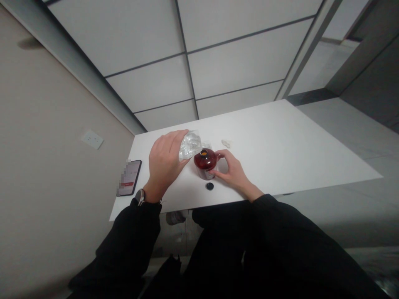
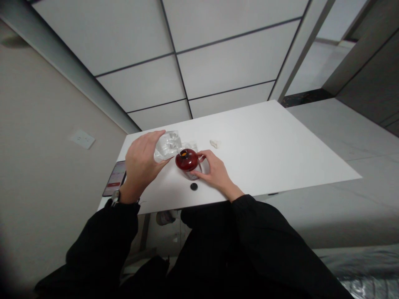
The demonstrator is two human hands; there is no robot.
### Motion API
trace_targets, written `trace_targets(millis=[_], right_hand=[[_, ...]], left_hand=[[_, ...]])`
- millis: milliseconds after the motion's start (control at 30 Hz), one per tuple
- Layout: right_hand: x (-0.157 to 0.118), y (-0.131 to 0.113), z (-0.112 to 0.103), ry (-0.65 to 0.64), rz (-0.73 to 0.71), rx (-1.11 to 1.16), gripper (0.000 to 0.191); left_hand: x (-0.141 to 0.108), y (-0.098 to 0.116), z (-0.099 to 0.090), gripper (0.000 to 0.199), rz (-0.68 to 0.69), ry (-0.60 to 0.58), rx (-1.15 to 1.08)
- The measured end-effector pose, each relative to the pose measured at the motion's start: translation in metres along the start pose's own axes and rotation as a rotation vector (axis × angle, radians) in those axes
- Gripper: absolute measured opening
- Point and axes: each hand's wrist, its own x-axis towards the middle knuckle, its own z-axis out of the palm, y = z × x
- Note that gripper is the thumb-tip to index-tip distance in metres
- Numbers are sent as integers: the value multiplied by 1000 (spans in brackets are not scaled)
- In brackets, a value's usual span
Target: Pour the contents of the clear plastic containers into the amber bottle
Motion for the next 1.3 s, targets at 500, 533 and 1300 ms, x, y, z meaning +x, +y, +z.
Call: trace_targets(millis=[500,533,1300], right_hand=[[0,-1,0,3,-6,-9,61],[0,-1,0,6,-10,-7,62],[3,-5,-9,147,21,-22,58]], left_hand=[[1,0,1,56,12,13,-1],[0,0,2,56,5,6,-10],[1,2,1,56,-19,-28,-21]])
